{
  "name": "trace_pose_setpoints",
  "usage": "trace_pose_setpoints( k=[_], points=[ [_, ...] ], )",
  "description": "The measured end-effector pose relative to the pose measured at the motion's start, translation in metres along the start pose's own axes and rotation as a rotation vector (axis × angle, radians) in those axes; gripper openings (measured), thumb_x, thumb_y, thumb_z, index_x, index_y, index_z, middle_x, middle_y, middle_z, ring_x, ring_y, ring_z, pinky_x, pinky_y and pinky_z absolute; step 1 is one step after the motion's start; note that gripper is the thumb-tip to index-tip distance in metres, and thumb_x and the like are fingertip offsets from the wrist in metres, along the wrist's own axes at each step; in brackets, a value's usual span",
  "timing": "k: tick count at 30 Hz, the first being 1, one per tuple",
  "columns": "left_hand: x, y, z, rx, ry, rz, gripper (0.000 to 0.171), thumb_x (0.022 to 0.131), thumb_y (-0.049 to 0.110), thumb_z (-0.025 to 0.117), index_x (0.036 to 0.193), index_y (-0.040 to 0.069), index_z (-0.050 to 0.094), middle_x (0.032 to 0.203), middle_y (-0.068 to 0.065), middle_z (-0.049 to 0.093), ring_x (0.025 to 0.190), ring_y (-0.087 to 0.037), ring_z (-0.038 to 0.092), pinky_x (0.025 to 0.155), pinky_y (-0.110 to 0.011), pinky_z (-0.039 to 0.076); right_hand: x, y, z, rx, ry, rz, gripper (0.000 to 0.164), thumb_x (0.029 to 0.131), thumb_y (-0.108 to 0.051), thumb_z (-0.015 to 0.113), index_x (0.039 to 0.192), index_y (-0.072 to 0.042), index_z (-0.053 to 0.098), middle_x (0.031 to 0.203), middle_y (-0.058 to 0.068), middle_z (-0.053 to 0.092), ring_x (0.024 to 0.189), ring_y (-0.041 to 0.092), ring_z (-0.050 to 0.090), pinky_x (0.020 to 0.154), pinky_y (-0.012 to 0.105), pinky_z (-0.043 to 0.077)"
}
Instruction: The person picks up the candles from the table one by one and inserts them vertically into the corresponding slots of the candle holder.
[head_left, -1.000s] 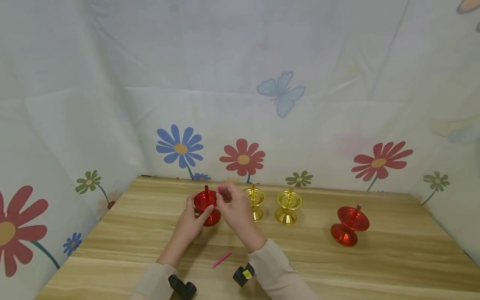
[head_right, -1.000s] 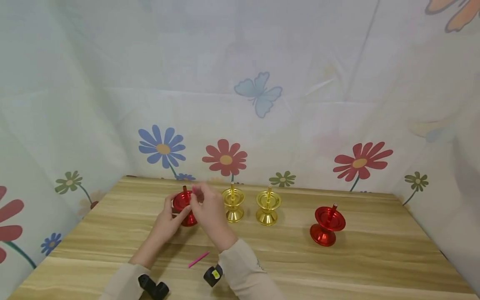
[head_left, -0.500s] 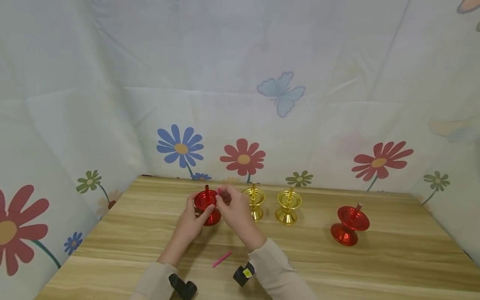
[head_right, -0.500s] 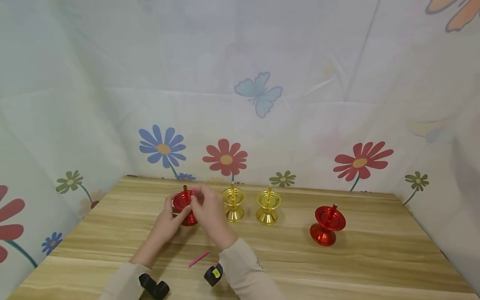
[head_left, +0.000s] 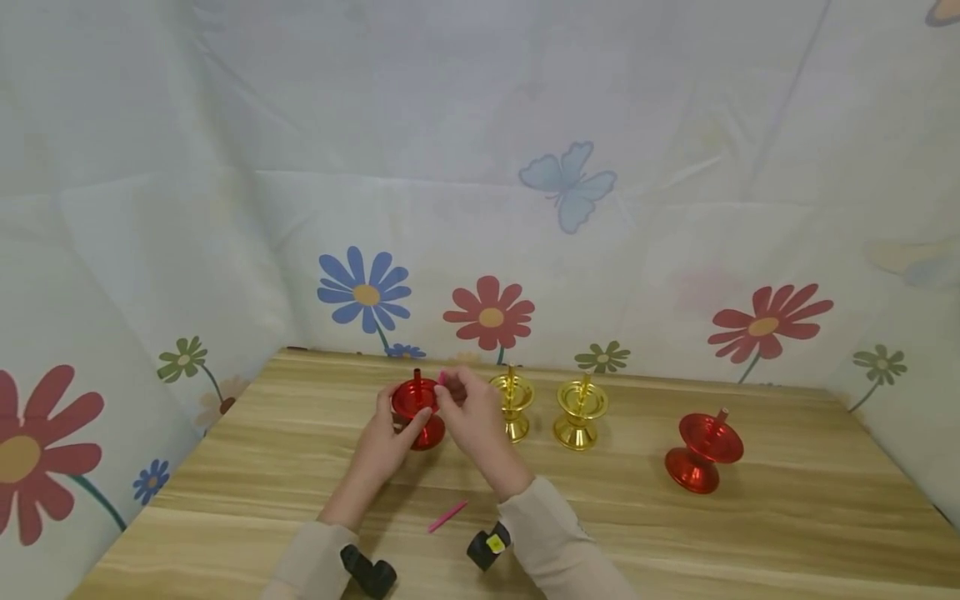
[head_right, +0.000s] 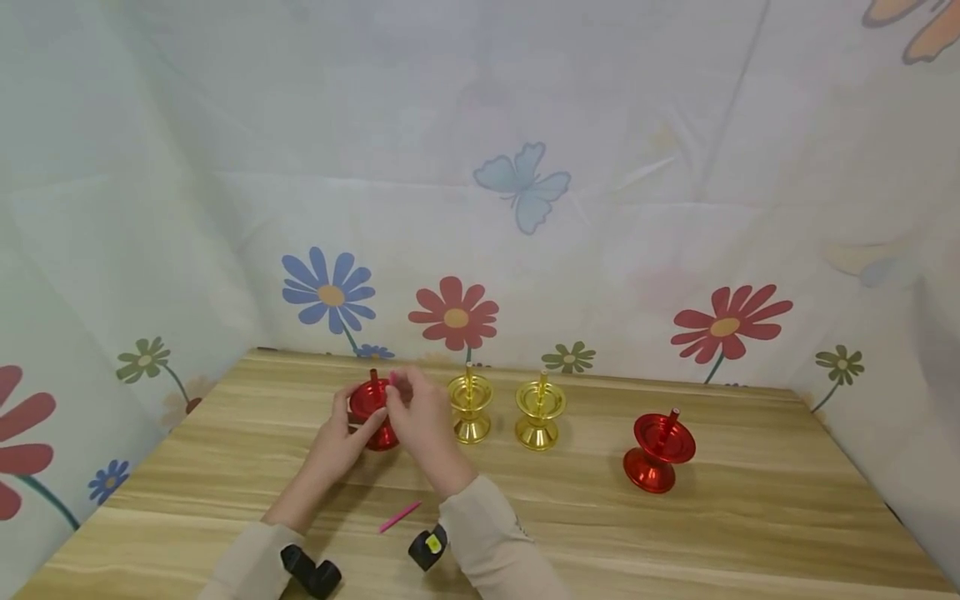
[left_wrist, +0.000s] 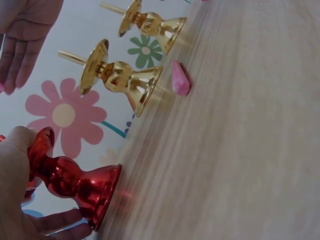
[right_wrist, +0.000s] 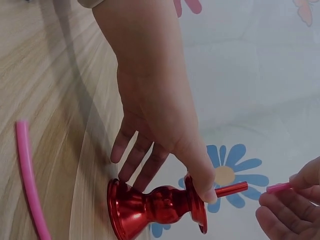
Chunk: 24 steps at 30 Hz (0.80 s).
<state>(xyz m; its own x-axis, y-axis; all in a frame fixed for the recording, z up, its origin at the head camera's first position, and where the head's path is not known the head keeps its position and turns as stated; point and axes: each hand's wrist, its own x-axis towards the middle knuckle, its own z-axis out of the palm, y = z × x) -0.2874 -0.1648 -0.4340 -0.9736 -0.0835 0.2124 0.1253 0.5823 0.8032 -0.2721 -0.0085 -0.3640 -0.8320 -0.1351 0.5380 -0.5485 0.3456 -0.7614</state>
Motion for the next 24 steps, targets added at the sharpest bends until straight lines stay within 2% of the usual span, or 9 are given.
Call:
trace_pose_setpoints(
  k=[9, 19, 24],
  points=[
    [-0.002, -0.003, 0.001, -0.009, 0.008, 0.010, 0.073, 0.089, 0.045, 0.062, 0.142, 0.009, 0.028, 0.119, -0.021, 0.060, 0.093, -0.028, 0.062, 0.078, -0.038, 0.055, 0.006, 0.001, 0.013, 0.057, 0.057, -0.048, 0.008, 0.089, -0.003, 0.063, 0.095, 0.002, 0.062, 0.086, 0.013, 0.068, 0.077, 0.022, 0.067, 0.070, 0.024, 0.056],
    [0.000, -0.002, 0.003, -0.012, 0.000, -0.008, 0.077, 0.088, 0.053, 0.059, 0.144, 0.009, 0.027, 0.126, -0.023, 0.057, 0.099, -0.030, 0.062, 0.082, -0.041, 0.055, 0.021, 0.008, 0.022, 0.177, 0.060, 0.084, 0.014, 0.093, -0.009, 0.060, 0.102, 0.001, 0.058, 0.094, 0.012, 0.067, 0.089, 0.023, 0.066, 0.083, 0.030, 0.055],
    [0.000, -0.001, 0.001, -0.020, 0.017, 0.008, 0.074, 0.089, 0.047, 0.061, 0.143, 0.008, 0.028, 0.124, -0.022, 0.058, 0.096, -0.030, 0.064, 0.081, -0.040, 0.055, 0.029, 0.011, 0.028, 0.170, 0.064, 0.076, 0.011, 0.093, -0.011, 0.060, 0.101, -0.003, 0.059, 0.094, 0.011, 0.067, 0.089, 0.022, 0.066, 0.085, 0.030, 0.054]
  ],
)
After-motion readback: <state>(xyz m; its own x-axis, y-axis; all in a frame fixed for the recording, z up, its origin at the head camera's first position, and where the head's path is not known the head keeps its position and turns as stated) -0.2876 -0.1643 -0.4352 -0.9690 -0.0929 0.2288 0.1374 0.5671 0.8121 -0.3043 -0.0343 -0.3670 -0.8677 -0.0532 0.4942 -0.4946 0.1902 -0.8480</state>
